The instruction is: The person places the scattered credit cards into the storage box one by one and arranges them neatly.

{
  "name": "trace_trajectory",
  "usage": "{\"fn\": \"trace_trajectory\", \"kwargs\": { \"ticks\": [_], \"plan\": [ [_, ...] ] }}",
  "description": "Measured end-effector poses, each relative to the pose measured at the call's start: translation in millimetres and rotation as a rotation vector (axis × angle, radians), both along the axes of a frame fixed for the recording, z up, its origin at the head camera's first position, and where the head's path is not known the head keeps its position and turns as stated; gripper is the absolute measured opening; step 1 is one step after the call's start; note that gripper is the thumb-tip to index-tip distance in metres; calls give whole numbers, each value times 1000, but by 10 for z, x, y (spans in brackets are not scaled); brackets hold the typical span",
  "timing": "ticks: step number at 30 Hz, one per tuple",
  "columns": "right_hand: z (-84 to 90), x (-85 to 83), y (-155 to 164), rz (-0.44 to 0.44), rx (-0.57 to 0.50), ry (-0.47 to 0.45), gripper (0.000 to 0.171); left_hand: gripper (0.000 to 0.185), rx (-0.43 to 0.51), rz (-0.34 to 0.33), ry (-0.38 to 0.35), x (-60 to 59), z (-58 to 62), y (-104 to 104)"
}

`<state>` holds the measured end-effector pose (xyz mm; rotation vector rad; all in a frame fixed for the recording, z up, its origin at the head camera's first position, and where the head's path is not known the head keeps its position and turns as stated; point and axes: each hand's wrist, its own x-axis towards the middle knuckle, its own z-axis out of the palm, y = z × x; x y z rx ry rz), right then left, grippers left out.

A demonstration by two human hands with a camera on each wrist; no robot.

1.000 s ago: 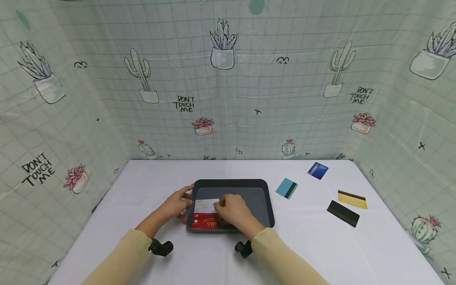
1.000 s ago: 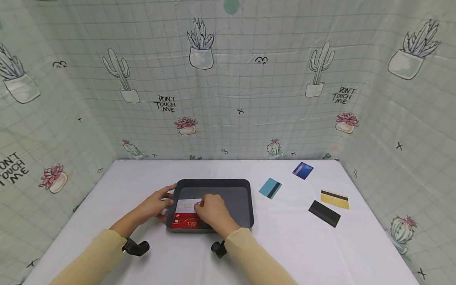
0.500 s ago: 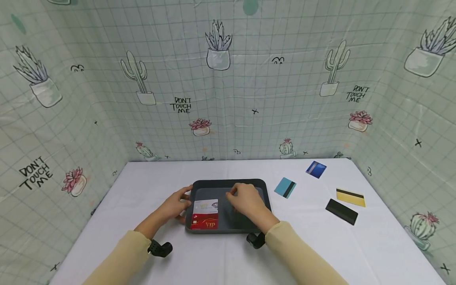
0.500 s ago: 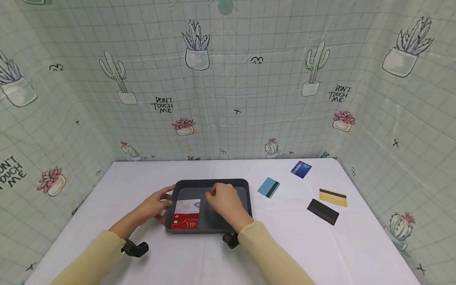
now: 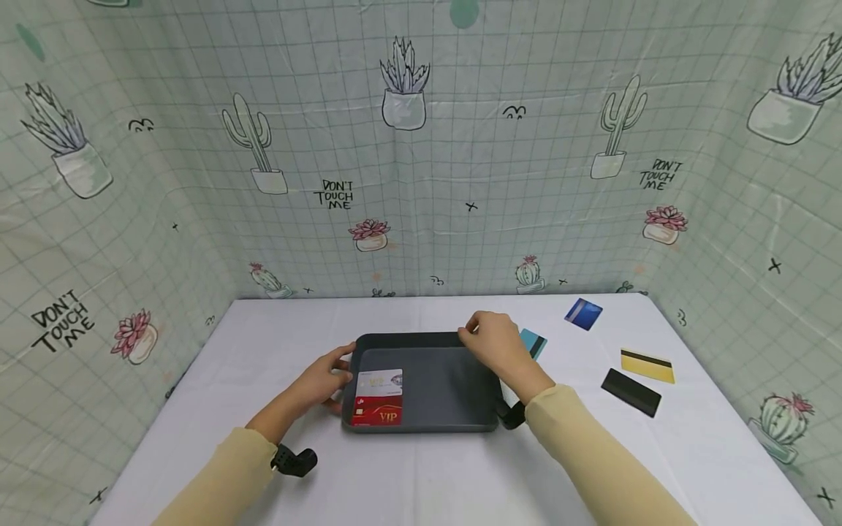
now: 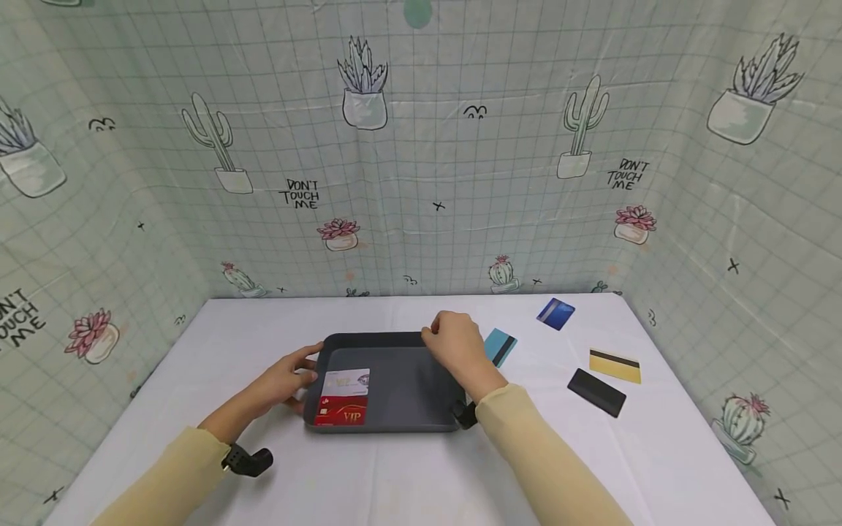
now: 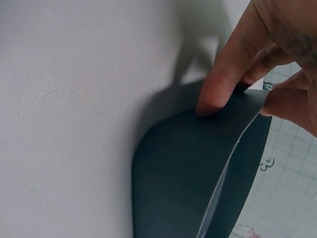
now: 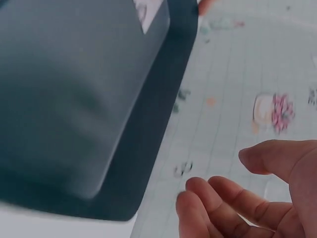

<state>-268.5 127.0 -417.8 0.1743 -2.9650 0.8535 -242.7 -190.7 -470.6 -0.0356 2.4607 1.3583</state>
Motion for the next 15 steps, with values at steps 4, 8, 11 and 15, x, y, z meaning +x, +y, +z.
{"fn": "trace_trajectory", "kwargs": {
  "ticks": [4, 8, 11, 15],
  "plan": [
    [-5, -118, 200, -33, 50, -13, 32, 64, 10, 5, 0, -5, -14, -4],
    [-71, -198, 397, -28, 77, -51, 33, 64, 20, 8, 2, -9, -29, -11],
    [-127, -233, 503, -15, 86, -86, 41, 65, 24, 15, 1, -15, -35, -15],
    [-203, -248, 588, -40, 134, -124, 31, 65, 19, 14, 3, -22, -35, -16]
  ]
}}
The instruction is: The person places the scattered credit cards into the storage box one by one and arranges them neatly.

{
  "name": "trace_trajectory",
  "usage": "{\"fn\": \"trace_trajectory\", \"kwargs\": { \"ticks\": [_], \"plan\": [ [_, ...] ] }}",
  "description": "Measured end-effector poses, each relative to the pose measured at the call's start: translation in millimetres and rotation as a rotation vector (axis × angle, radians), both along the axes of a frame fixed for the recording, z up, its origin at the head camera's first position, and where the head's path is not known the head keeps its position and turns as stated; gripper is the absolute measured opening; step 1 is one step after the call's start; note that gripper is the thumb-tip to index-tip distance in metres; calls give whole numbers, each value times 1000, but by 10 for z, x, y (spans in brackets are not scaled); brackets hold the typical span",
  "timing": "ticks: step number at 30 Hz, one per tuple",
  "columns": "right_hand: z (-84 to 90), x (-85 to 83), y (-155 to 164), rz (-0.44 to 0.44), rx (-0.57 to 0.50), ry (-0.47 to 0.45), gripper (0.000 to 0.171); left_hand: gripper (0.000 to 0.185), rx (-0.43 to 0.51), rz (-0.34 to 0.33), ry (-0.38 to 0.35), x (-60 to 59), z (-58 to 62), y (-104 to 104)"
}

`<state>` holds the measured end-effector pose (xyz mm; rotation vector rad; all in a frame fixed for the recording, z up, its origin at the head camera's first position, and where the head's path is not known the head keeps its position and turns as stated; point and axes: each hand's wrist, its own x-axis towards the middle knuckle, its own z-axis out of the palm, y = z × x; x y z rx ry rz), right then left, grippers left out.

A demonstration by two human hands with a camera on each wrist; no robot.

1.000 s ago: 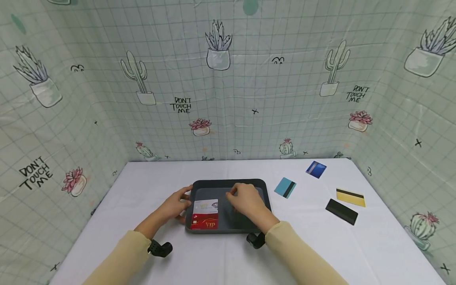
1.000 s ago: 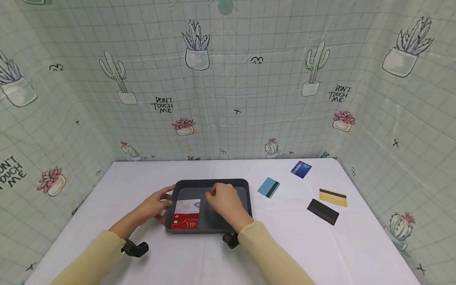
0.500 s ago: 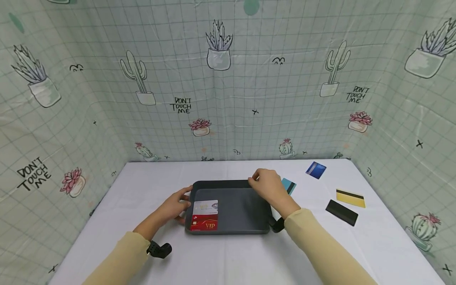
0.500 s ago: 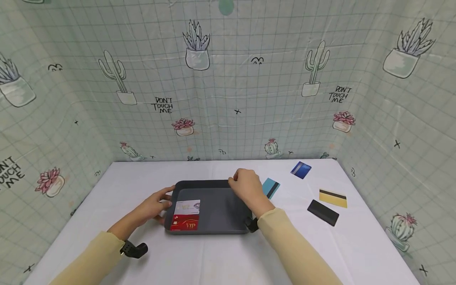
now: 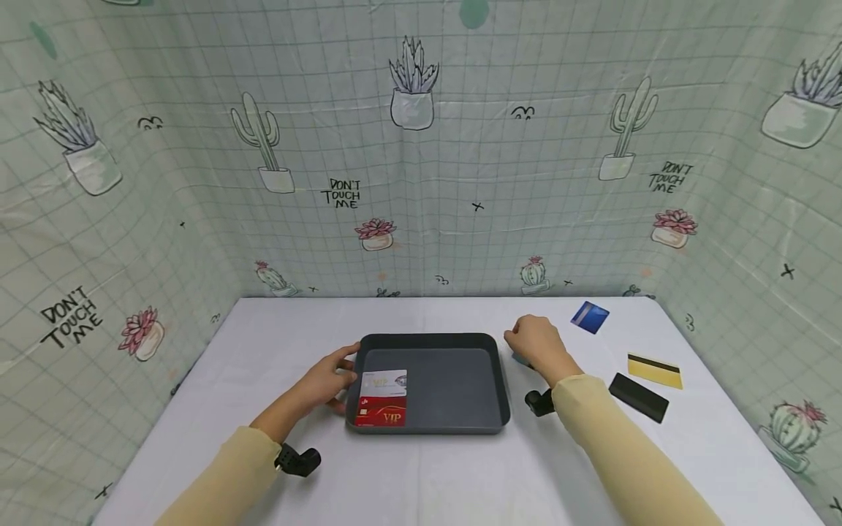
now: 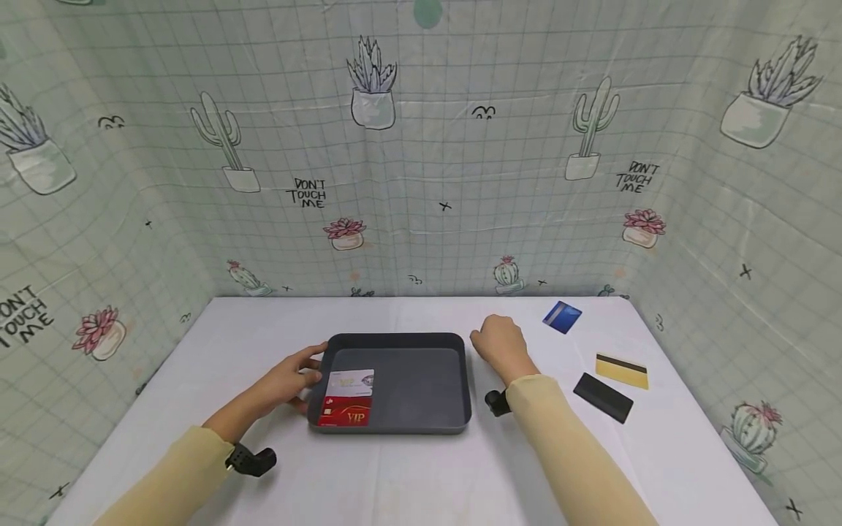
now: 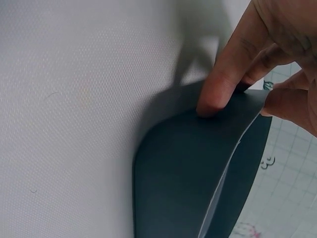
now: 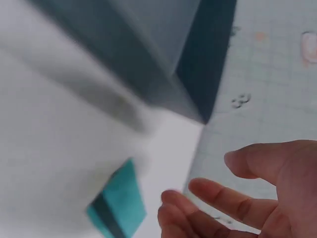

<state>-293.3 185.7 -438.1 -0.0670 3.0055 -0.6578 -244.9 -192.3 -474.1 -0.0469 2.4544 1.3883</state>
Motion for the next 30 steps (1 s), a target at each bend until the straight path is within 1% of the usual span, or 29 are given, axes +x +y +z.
{"fn": "trace_trajectory", "kwargs": {
  "ticks": [1, 2, 5, 6, 7, 10, 13, 17, 19, 24, 30],
  "plan": [
    [-24, 1, 16, -7, 17, -8, 28, 65, -3, 0, -1, 0, 1, 2],
    [-52, 5, 27, -11, 38, -14, 31, 65, -6, -1, -1, 0, -2, 3],
    [-149, 11, 52, -24, 97, -28, 54, 65, -14, 4, -3, 0, -8, 4],
    [-179, 11, 60, -24, 118, -28, 58, 65, -19, 2, -1, 3, -5, 6],
    [-214, 10, 67, -26, 135, -27, 58, 65, -20, 2, 0, 3, -5, 6],
    [-297, 11, 88, -38, 169, -31, 48, 65, -22, 0, 5, 2, -4, 7],
    [-353, 6, 114, -47, 172, -29, 36, 65, -19, 3, 3, 4, -7, 1],
    [-402, 3, 161, -61, 170, -7, 28, 65, -20, 3, -1, 8, -7, -5],
    [-420, 16, 179, -73, 158, 9, 28, 65, -19, 0, 0, 7, -7, -7],
    [-443, 22, 230, -109, 118, 13, 44, 65, -18, 0, 0, 4, -12, -9],
    [-419, 24, 288, -119, 124, -25, 43, 65, -21, -5, -3, 9, -3, 1]
  ]
}}
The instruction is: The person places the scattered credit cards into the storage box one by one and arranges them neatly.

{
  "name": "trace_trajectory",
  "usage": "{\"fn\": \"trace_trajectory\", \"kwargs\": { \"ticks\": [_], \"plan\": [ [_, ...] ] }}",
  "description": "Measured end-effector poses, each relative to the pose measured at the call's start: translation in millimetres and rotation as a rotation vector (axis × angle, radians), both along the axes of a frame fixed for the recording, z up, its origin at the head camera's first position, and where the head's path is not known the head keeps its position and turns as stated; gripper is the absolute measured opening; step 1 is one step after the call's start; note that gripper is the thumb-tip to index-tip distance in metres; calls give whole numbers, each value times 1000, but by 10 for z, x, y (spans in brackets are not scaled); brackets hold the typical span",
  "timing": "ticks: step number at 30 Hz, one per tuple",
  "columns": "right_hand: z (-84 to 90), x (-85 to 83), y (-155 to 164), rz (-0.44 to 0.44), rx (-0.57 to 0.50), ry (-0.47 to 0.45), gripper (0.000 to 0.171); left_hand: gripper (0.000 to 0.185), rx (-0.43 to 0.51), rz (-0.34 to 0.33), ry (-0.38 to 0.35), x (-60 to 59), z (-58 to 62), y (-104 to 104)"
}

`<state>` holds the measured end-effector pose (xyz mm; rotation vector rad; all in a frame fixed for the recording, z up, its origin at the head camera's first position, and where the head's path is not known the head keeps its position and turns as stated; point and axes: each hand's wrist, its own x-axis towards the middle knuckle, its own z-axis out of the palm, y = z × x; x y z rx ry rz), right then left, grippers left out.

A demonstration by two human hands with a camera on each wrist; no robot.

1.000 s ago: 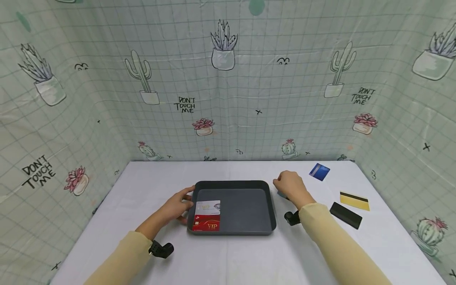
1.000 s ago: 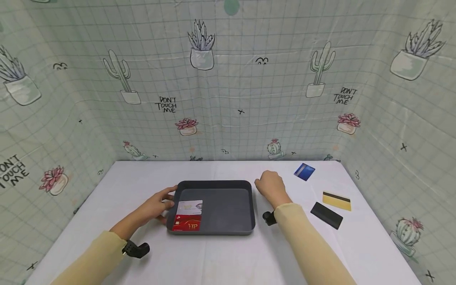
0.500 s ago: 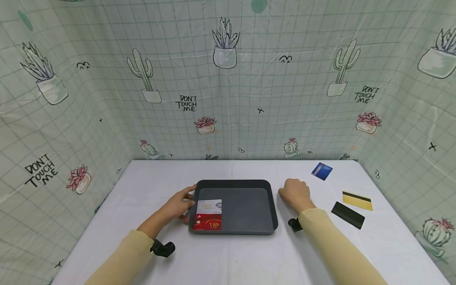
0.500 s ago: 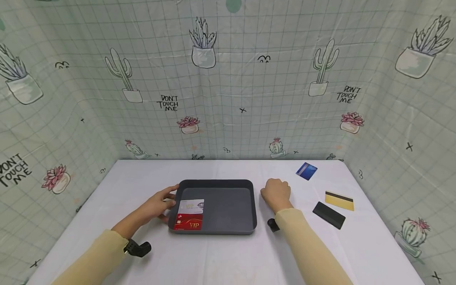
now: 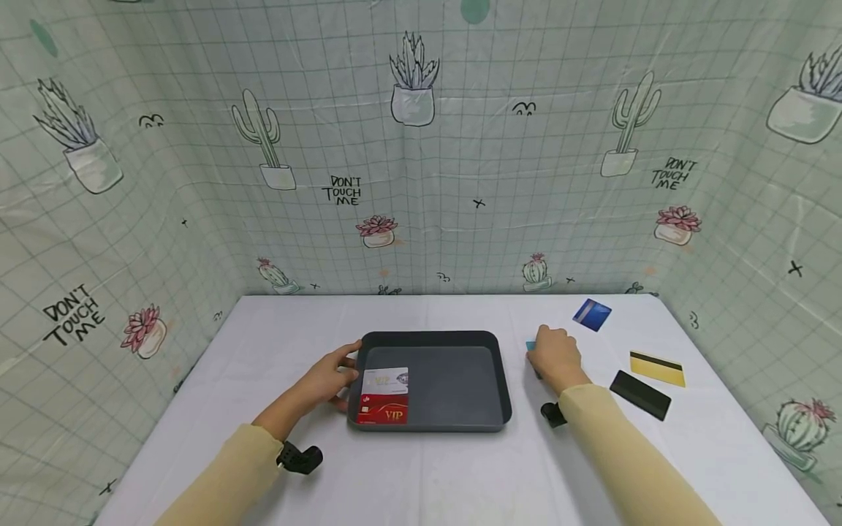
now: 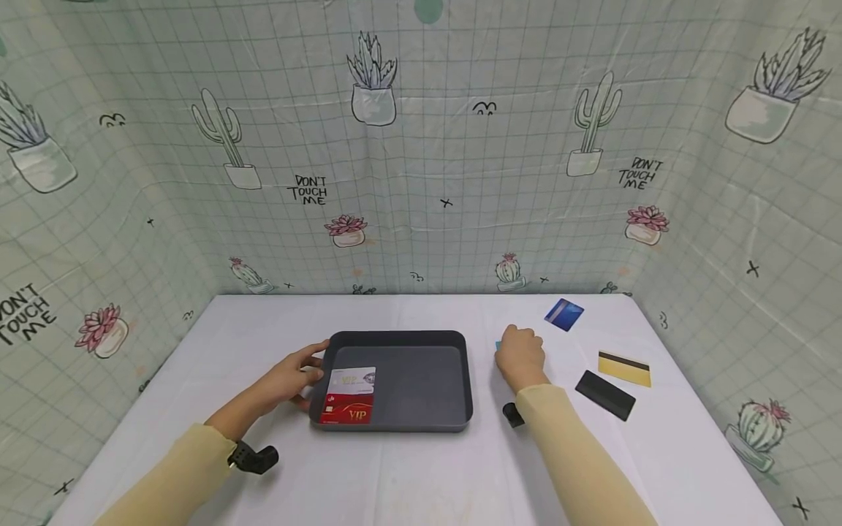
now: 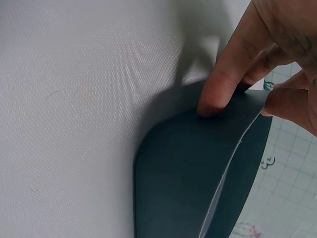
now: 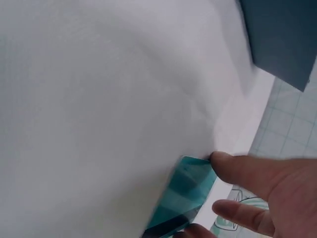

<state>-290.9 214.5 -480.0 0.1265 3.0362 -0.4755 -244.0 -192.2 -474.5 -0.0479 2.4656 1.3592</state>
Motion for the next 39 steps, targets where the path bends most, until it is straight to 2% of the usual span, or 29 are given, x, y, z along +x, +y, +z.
{"fn": "trace_trajectory", "kwargs": {
  "ticks": [4, 7, 11, 15, 24, 31, 39],
  "plan": [
    [62, 12, 15, -13, -7, -42, 53, 65, 0, 2, 0, -13, 0, 6],
    [108, 16, 21, 12, 10, -73, 60, 65, -1, 5, -2, -19, 2, 6],
    [156, 3, 34, 53, 35, -78, 47, 65, -4, 4, -7, -13, 16, 1],
    [176, -14, 70, 52, 22, -63, 29, 64, -18, 2, -3, -21, 14, -4],
    [207, -32, 187, 24, -63, -63, 15, 65, -23, 10, -6, -40, -16, -2],
    [268, -33, 168, 10, -143, -133, 22, 64, -26, 4, 4, -47, -9, 5],
    [378, -3, 201, 70, -165, -102, 19, 65, -17, 4, -3, -35, 7, 10]
  ]
}}
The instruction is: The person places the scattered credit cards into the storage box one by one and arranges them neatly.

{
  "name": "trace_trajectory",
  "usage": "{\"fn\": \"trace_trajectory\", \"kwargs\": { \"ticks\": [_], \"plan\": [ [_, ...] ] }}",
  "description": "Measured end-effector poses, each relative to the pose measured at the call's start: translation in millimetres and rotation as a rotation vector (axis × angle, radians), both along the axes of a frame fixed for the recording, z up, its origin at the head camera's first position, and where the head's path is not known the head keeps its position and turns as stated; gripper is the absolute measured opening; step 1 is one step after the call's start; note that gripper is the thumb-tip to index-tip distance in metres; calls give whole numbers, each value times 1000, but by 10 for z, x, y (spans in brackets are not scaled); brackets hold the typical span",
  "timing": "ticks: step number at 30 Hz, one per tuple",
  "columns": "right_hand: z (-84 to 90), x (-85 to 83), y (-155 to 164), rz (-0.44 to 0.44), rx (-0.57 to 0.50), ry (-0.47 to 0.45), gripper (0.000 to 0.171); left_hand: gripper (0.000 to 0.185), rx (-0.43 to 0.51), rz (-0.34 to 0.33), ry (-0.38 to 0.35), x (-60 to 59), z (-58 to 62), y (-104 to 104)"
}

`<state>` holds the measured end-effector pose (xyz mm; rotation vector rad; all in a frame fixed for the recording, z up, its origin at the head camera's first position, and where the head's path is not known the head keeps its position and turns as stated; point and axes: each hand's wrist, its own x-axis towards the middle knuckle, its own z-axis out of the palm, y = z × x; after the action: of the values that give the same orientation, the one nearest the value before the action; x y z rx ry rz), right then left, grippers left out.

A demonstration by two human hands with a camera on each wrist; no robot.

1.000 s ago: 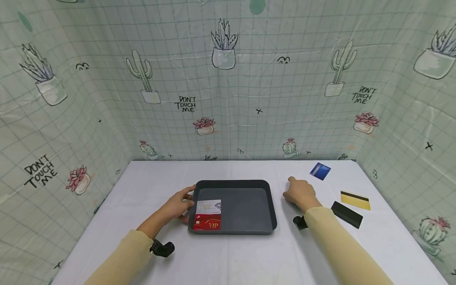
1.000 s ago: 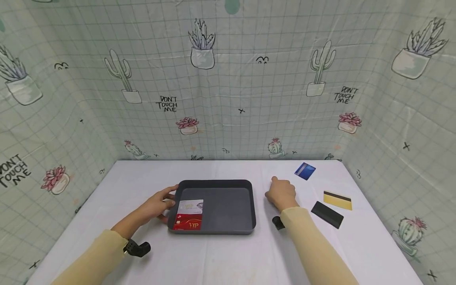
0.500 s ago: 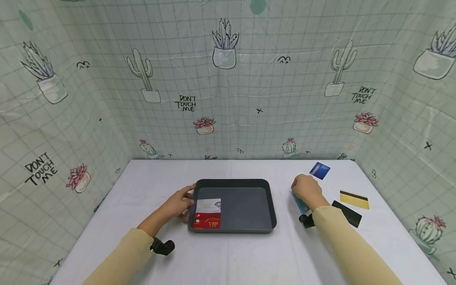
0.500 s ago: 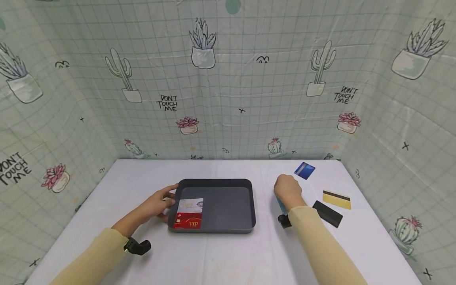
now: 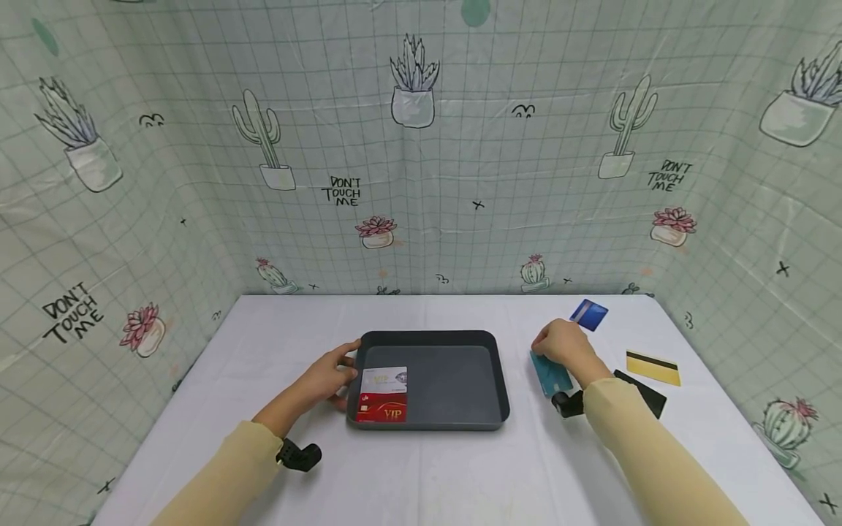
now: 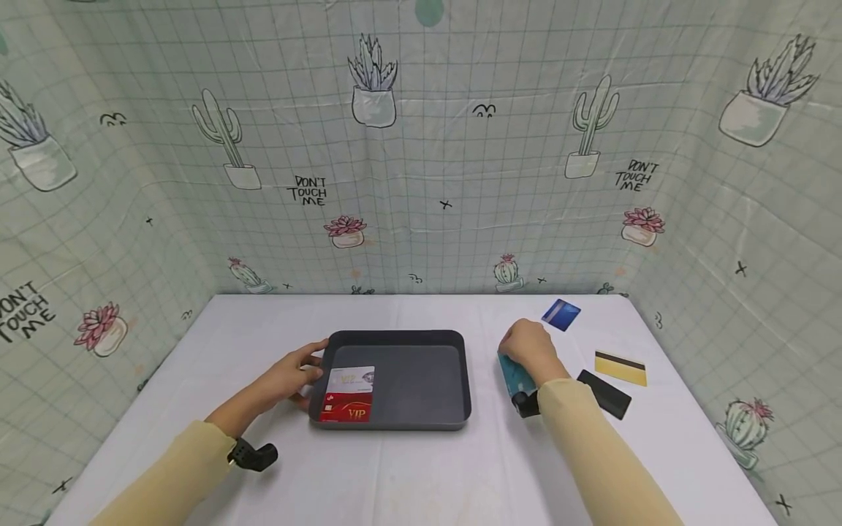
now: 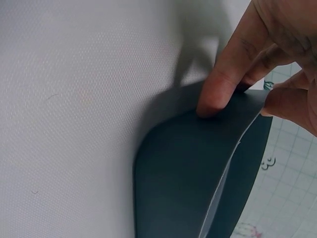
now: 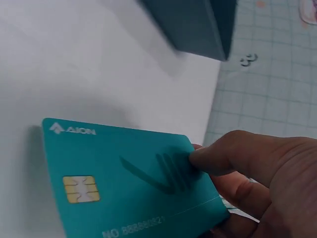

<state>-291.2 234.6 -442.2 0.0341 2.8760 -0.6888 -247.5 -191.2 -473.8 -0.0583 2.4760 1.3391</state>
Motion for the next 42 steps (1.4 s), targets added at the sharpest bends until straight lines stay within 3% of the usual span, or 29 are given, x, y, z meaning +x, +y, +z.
{"fn": "trace_trajectory", "kwargs": {
  "ticks": [11, 21, 24, 30, 36, 42],
  "plan": [
    [405, 10, -68, 50, -6, -41, 21, 65, -1, 1, -3, -3, -1, -12],
    [636, 51, -331, 68, -151, 145, 20, 65, 1, 0, -12, -9, 13, -15],
    [616, 46, -440, 38, -210, 153, 20, 65, 12, 5, -17, -12, 29, -16],
    [449, 13, -714, 4, -298, 75, 20, 64, 6, 0, -13, -24, 36, -18],
    [233, 8, -1001, -2, -342, 18, 14, 64, -8, 10, -13, -29, 32, -22],
    [51, 14, -1166, 9, -341, 17, 11, 65, -2, 12, -13, -21, 24, -16]
  ]
}}
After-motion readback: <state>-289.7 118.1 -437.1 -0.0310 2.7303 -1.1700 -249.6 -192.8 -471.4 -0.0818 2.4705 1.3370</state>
